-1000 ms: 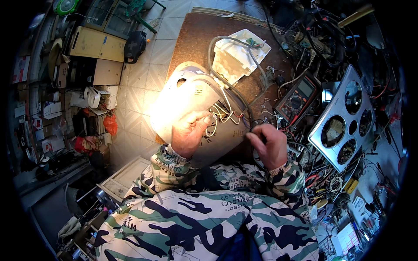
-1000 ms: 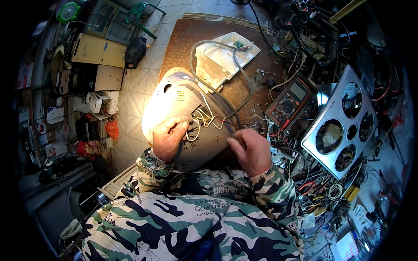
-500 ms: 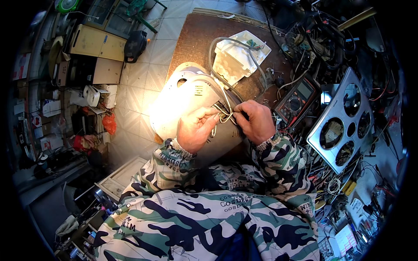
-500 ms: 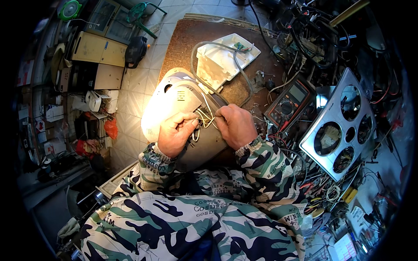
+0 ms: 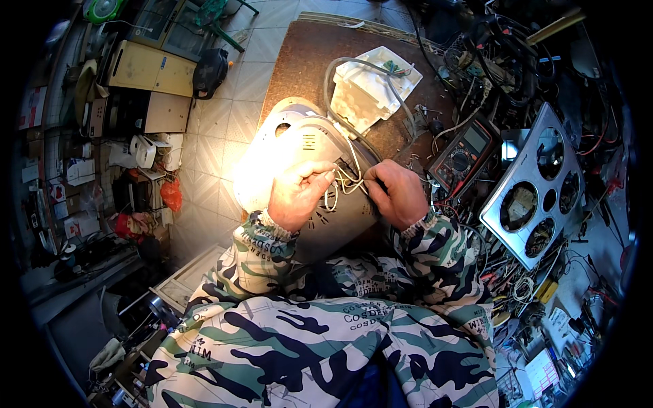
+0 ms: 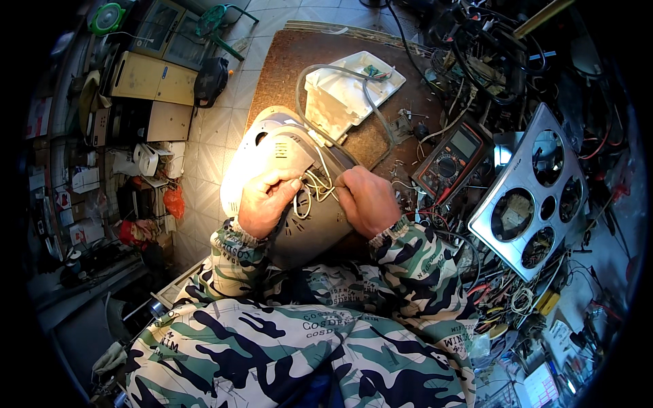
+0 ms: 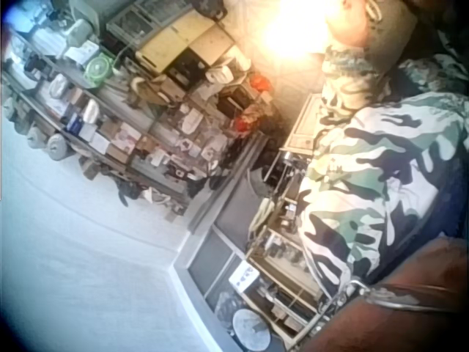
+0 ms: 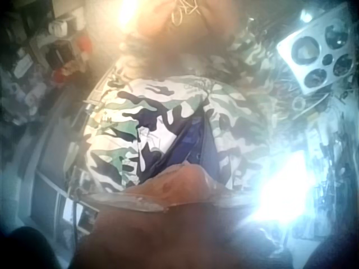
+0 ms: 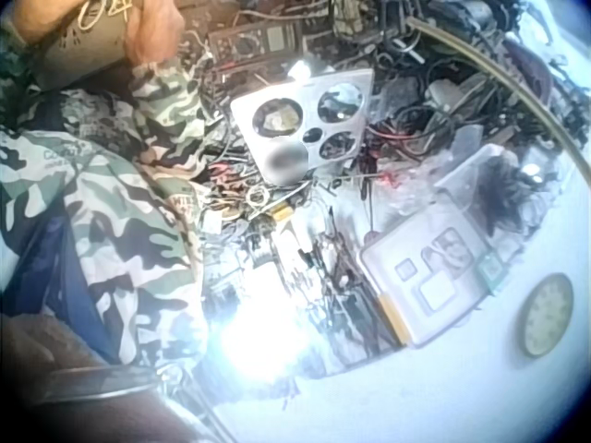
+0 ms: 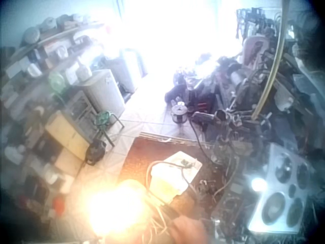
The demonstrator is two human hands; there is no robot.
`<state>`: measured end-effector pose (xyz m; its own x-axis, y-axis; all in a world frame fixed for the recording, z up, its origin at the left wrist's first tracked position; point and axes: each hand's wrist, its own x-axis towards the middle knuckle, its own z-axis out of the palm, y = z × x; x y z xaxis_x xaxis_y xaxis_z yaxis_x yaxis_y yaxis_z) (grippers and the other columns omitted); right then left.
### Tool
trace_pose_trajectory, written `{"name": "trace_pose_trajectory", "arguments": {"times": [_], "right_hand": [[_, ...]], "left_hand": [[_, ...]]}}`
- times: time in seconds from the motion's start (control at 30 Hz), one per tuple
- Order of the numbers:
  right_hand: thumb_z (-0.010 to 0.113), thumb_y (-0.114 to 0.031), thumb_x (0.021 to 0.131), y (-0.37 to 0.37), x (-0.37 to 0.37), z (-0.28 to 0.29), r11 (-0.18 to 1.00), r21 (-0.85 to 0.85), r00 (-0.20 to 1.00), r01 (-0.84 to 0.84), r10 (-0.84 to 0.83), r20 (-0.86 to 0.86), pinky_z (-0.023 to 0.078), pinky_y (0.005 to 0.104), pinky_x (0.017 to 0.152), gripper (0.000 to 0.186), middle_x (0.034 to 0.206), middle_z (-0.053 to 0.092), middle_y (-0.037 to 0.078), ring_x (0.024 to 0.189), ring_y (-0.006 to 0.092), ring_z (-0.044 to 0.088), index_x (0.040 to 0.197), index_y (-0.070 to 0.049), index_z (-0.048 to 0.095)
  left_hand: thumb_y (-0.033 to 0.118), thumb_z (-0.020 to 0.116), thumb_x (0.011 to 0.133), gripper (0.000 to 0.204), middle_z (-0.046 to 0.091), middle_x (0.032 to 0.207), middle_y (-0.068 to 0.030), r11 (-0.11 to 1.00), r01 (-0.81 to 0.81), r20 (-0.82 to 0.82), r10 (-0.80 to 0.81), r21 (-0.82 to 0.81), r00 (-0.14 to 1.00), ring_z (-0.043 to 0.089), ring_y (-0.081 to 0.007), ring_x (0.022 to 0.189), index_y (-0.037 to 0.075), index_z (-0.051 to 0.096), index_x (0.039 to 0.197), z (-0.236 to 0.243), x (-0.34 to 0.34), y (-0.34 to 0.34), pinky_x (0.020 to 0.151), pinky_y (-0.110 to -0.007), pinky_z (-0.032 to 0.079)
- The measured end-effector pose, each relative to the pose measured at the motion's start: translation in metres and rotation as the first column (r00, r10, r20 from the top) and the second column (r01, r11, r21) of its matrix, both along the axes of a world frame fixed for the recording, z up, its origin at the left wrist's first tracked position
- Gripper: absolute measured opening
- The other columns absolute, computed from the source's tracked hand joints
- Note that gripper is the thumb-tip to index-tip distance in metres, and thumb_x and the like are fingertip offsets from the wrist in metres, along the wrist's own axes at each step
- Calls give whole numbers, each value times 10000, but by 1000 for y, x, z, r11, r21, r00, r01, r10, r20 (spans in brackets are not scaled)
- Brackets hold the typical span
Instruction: The person works on the internal wiring of a white appliance, likely a heater, using pliers and a screwdriver. They strip wire ends, twist them together, and secure connections inside the device's casing throughout the clip.
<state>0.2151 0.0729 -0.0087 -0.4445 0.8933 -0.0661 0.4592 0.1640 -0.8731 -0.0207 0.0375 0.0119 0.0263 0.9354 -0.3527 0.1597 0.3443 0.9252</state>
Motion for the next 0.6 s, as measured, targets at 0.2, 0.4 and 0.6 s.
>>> {"name": "trace_pose_trajectory", "arguments": {"times": [0.2,0.4,0.6], "right_hand": [[697,-57,900,-8,-3,-2,997,57,997,45,-41,-71,542,448,753,54,904,669,168,867,393,677,944,-31,679],[697,-31,896,-14,-5,-10,987,141,994,74,-63,-84,554,436,759,70,922,683,162,872,378,690,966,-22,697],[733,-7,863,-23,-6,-17,951,283,990,122,-97,-101,577,428,777,159,992,722,148,899,360,709,1022,-18,725]], "left_hand": [[60,733,984,160,726,899,-43,997,-20,-34,22,75,999,637,-110,753,-6,767,1126,2,6,2,692,-274,522],[47,742,943,135,703,842,-98,970,215,-260,-180,116,949,631,-140,701,18,782,1068,4,21,6,652,-295,509],[58,751,888,111,718,851,-157,908,321,-518,-144,270,843,703,-318,749,35,774,995,-7,33,11,691,-393,558]]}}
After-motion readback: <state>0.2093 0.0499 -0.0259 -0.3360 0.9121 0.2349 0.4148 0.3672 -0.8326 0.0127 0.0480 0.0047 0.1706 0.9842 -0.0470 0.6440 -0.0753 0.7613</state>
